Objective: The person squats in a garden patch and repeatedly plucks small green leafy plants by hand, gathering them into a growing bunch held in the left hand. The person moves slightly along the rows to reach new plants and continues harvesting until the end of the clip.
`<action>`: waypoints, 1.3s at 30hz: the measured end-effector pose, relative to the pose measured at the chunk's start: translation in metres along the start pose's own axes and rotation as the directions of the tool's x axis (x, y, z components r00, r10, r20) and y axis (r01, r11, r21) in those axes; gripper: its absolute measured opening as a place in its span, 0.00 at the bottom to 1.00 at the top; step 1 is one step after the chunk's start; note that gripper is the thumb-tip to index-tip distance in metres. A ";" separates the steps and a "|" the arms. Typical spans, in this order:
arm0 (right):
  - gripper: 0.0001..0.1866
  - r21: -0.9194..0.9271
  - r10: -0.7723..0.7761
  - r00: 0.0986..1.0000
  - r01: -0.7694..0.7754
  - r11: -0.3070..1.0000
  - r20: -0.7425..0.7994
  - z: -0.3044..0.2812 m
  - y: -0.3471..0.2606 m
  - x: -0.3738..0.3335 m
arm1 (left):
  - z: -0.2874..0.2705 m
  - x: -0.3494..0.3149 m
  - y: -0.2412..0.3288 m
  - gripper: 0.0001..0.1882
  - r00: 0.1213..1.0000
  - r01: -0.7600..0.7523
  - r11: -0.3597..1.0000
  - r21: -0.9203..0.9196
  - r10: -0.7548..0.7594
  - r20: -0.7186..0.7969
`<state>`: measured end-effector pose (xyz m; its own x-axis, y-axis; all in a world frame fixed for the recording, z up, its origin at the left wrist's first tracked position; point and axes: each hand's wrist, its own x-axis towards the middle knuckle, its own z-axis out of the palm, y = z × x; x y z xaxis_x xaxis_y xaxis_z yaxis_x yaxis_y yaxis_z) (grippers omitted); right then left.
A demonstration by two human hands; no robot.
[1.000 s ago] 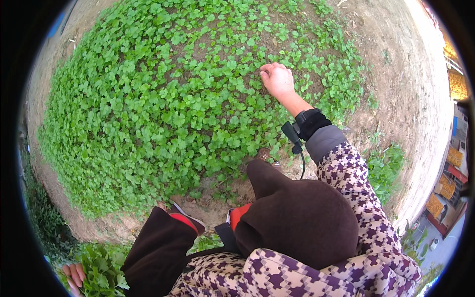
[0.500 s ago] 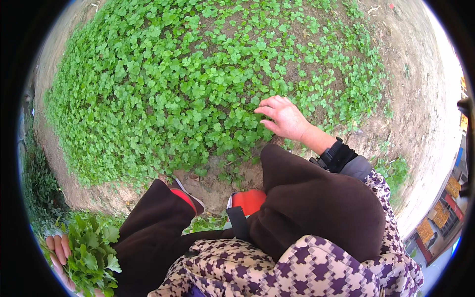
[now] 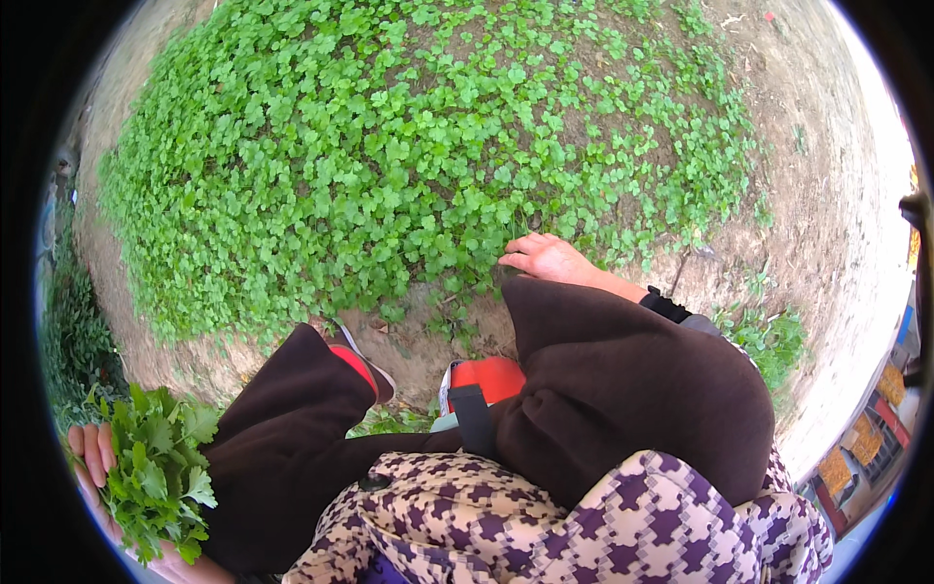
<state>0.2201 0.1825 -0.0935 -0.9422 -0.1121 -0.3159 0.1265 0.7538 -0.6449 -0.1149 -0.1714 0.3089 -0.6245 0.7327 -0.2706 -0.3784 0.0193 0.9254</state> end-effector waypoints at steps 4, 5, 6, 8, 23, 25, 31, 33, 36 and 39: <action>0.20 0.011 0.036 0.997 -0.035 0.999 -0.061 0.002 0.002 -0.012 | -0.002 -0.011 -0.001 0.23 1.000 -0.010 1.000 0.008 0.010 0.021; 0.20 0.016 0.041 0.997 -0.040 0.999 -0.061 0.003 0.003 -0.015 | -0.003 -0.013 -0.001 0.23 0.999 -0.012 1.000 0.014 0.012 0.030; 0.20 0.018 0.045 0.997 -0.044 0.999 -0.064 0.003 0.003 -0.017 | -0.003 -0.014 0.000 0.23 0.999 -0.016 1.000 0.018 0.015 0.031; 0.20 0.012 0.045 0.997 -0.044 0.999 -0.070 0.005 0.003 -0.022 | -0.005 -0.014 0.003 0.23 0.998 -0.027 0.999 0.033 0.025 0.049; 0.15 0.014 0.064 0.880 -0.065 0.998 -0.470 -0.054 -0.009 0.003 | 0.008 -0.019 0.002 0.21 0.946 -0.148 0.987 0.058 0.159 -0.283; 0.15 -0.016 -0.004 0.895 -0.003 1.000 -0.445 -0.059 -0.015 0.020 | 0.016 -0.018 0.001 0.21 0.876 -0.163 0.976 0.142 0.210 -0.435; 0.25 -0.018 -0.107 0.987 0.106 0.994 -0.122 -0.038 -0.038 0.053 | 0.040 0.003 -0.010 0.21 0.989 -0.094 0.992 -0.085 0.102 0.103; 0.28 0.031 -0.131 0.991 0.131 0.991 0.020 -0.025 -0.043 0.051 | 0.044 0.007 -0.013 0.21 0.988 -0.107 0.985 -0.134 0.120 0.095; 0.32 0.037 -0.172 0.967 0.168 0.985 0.189 -0.010 -0.042 0.045 | 0.045 0.008 -0.013 0.18 0.996 -0.076 0.986 -0.147 0.082 0.031; 0.33 0.089 -0.195 0.954 0.179 0.980 0.230 -0.001 -0.039 0.039 | 0.051 0.007 -0.010 0.13 0.952 -0.191 0.963 -0.191 0.134 -0.276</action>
<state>0.1778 0.1495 -0.0795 -0.8518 -0.4024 -0.3354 -0.0170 0.6611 -0.7501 -0.0804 -0.1320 0.3119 -0.8339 0.5118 -0.2064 -0.3751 -0.2514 0.8922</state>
